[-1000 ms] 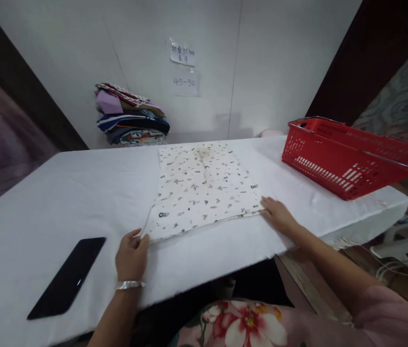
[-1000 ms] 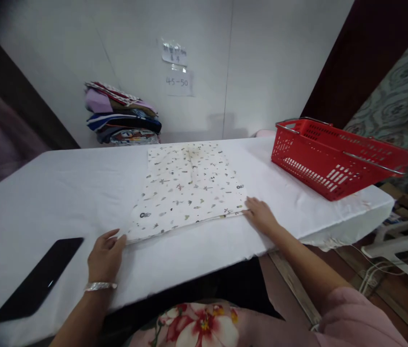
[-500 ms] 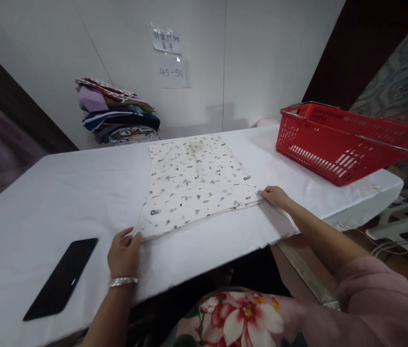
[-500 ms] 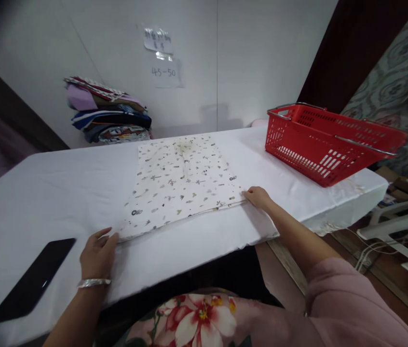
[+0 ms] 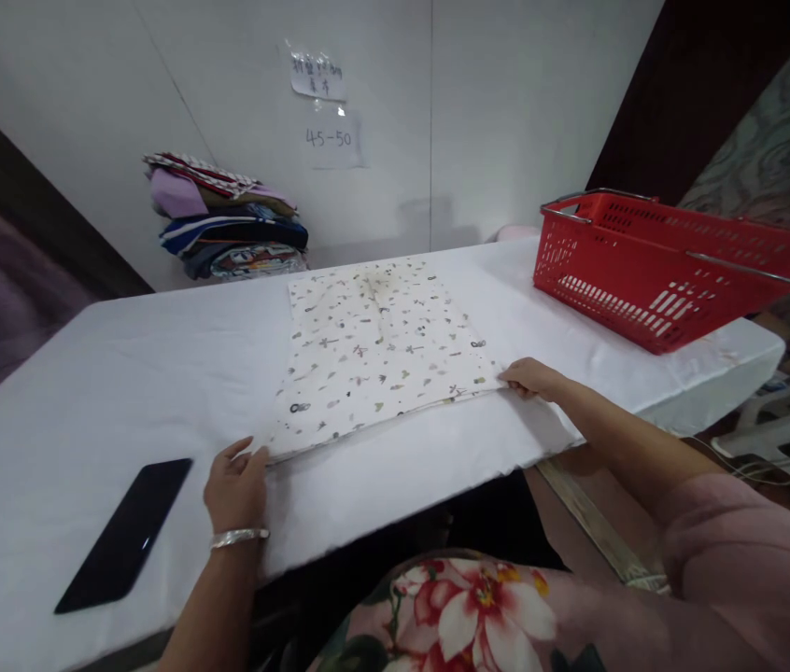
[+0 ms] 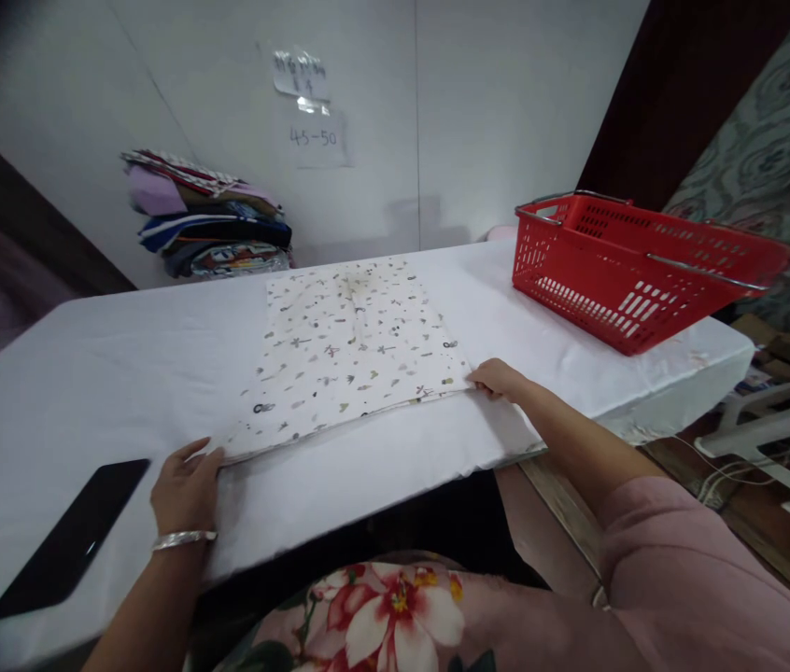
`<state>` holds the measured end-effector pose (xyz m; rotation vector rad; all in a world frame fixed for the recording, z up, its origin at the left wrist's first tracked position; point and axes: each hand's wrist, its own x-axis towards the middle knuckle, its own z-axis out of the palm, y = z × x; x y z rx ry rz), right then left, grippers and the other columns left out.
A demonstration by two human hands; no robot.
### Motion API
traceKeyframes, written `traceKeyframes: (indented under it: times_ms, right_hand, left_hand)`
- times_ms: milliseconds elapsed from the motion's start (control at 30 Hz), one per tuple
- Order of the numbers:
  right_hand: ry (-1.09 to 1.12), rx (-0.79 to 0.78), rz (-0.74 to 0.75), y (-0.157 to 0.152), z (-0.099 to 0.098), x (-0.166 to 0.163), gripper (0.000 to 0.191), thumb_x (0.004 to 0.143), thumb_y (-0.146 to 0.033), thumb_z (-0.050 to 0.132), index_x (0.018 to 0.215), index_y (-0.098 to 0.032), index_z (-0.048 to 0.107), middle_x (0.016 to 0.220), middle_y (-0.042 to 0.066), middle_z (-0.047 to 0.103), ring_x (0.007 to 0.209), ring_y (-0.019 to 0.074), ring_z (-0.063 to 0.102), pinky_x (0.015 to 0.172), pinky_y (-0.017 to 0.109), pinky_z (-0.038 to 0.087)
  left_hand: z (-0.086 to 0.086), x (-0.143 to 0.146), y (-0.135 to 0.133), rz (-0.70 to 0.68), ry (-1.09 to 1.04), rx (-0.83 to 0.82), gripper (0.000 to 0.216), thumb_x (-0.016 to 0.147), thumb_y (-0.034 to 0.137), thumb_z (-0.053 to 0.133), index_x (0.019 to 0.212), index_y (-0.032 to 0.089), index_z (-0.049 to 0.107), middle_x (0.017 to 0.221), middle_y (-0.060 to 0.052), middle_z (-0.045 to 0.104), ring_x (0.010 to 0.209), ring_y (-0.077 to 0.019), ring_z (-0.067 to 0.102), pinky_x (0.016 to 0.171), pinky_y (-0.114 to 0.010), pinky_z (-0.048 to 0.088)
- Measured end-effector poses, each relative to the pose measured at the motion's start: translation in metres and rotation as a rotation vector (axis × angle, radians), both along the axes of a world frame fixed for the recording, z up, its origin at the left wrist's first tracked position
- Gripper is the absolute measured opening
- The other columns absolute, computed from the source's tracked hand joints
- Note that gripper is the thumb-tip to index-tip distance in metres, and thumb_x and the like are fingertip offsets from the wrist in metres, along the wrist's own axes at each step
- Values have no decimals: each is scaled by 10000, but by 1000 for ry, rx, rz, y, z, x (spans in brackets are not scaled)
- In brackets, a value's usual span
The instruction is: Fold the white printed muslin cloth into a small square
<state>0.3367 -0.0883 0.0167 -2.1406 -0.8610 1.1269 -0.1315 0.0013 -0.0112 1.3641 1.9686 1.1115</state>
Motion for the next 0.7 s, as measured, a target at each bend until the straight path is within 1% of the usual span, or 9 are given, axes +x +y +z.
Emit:
traceKeyframes:
  times_ms: [100, 167, 300, 400, 467, 567, 700]
  right_hand:
    - [-144, -19, 44, 0, -5, -1, 327, 748, -314, 663, 517, -197, 462, 415, -6, 457, 390, 86, 397, 393, 235, 297]
    - [-192, -31, 80, 0, -6, -1, 317, 752, -325, 654, 519, -206, 473, 454, 15, 496, 408, 104, 440, 417, 255, 340]
    - [-253, -76, 174, 0, -2, -2, 313, 778, -367, 613, 536, -209, 494, 523, 49, 554, 451, 123, 502, 476, 277, 397]
    - [-379, -114, 231, 0, 0, -5, 313, 807, -348, 561, 544, -192, 495, 519, 41, 558, 452, 121, 505, 492, 271, 391]
    - [-434, -126, 261, 0, -1, -7, 312, 808, -329, 548, 538, -181, 497, 476, 26, 529, 446, 123, 490, 496, 269, 369]
    - [-476, -108, 277, 2, -3, -9, 266, 778, -297, 563, 545, -176, 521, 442, 6, 503, 462, 128, 481, 503, 262, 341]
    - [-522, -80, 256, 3, 1, 1, 164, 723, -234, 590, 577, -170, 553, 501, 10, 556, 504, 130, 502, 496, 247, 327]
  left_hand:
    - [-2, -1, 1, -3, -16, 44, 363, 671, 369, 609, 991, 200, 622, 691, 15, 614, 760, -222, 601, 824, -402, 459]
    - [-3, -1, 0, -9, -34, 59, 391, 673, 378, 609, 1015, 189, 617, 698, 20, 607, 744, -216, 595, 803, -400, 463]
    - [-2, 1, -1, -45, -23, 28, 412, 658, 368, 598, 1020, 171, 614, 652, 35, 585, 673, -185, 568, 741, -368, 468]
    - [-4, 1, -2, -45, -10, 40, 423, 653, 386, 586, 1015, 170, 615, 660, 32, 591, 646, -168, 555, 700, -337, 464]
    - [-6, 1, -1, -55, -19, 47, 440, 654, 396, 580, 1030, 170, 611, 660, 32, 589, 603, -150, 537, 646, -304, 450]
    - [-8, 1, 0, -82, -18, 48, 427, 666, 391, 556, 1027, 168, 606, 621, 40, 565, 552, -131, 511, 595, -271, 422]
    - [-3, 1, -5, -114, 21, 29, 393, 676, 373, 542, 1010, 174, 601, 608, 41, 560, 555, -132, 519, 597, -263, 419]
